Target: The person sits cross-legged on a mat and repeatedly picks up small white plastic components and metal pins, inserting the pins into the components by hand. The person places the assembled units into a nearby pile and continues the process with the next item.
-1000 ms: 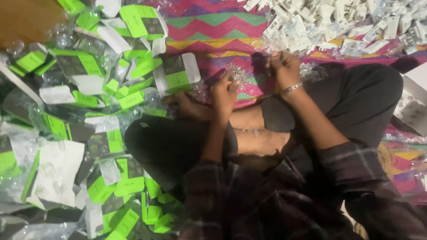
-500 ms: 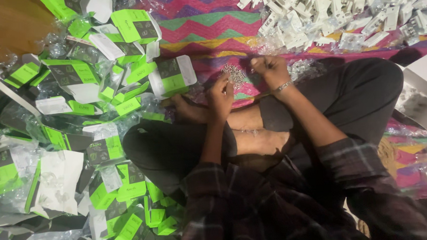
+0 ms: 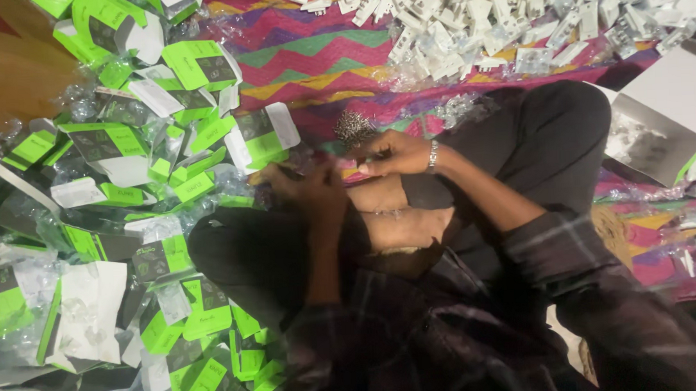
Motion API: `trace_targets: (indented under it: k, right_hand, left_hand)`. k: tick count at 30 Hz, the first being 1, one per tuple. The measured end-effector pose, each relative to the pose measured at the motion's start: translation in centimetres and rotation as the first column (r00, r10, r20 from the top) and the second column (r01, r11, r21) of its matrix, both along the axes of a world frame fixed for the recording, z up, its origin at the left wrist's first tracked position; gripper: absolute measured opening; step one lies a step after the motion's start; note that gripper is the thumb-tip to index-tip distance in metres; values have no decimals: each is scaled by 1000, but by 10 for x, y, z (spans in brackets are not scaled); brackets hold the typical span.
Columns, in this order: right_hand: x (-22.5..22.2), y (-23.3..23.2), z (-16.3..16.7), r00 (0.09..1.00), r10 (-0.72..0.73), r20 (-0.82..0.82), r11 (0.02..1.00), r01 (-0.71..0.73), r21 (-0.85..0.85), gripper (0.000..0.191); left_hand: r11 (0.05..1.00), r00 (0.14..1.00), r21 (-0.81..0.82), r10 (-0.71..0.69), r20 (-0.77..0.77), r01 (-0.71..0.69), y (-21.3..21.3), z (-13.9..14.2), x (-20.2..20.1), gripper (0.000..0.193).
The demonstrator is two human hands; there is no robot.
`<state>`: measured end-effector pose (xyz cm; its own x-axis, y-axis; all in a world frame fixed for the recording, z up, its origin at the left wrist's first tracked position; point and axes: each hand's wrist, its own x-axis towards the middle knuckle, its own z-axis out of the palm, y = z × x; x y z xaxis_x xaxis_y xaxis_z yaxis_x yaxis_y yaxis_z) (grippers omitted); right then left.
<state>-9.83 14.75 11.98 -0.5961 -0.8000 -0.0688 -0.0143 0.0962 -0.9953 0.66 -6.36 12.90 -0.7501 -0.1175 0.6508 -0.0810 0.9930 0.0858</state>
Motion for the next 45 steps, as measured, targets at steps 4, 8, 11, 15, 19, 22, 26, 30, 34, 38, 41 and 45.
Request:
trace_targets:
  k: [4, 8, 11, 15, 19, 22, 26, 30, 34, 38, 41, 45]
  right_hand:
    - [-32, 45, 34, 889, 63, -453, 861, 181, 475, 33]
    - [-52, 80, 28, 897, 134, -421, 570, 278, 773, 35]
    - [-53, 78, 3, 895, 215, -391, 396, 286, 872, 36]
    - [-53, 73, -16, 852, 362, -379, 283, 287, 915, 41]
    - [-55, 87, -5, 868, 154, -472, 445, 365, 818, 39]
    - [-50, 91, 4, 830, -40, -557, 615, 459, 641, 31]
    - [-13, 61, -1, 875, -485, 16, 873, 482, 77, 7]
    - [14, 25, -14, 770, -480, 420, 871, 477, 120, 8]
    - [14, 15, -15, 819, -444, 364, 896, 412, 167, 14]
    - [13, 16, -13, 803, -407, 434, 908, 407, 99, 8]
    - [14, 17, -16, 924, -351, 148, 927, 321, 195, 11]
    - [14, 19, -20, 923, -329, 197, 936, 291, 199, 15]
  left_hand:
    - [876, 981, 465, 38, 189, -124, -53, 67, 27, 13]
    - [957, 939, 53, 267, 215, -284, -118, 139, 70, 28]
    - [940, 928, -51, 340, 150, -337, -121, 158, 81, 42]
    - [949, 981, 265, 136, 140, -170, -87, 137, 58, 18]
    - [874, 958, 479, -199, 205, 79, -41, 77, 13, 19]
    - [706, 925, 698, -333, 184, 116, 5, 16, -19, 20]
    - [-243, 817, 962, -576, -41, -122, 53, -47, -25, 54]
    - [-414, 822, 907, -539, -183, -70, 59, -72, -13, 36]
    - [-394, 864, 910, -494, -92, -128, 57, -85, -12, 19]
    - [-263, 867, 959, -497, -39, -108, 62, -95, -15, 14]
    - [-214, 868, 976, -492, -63, -51, 62, -94, -16, 16]
    - [-382, 849, 905, -526, -46, -188, 57, -86, -15, 21]
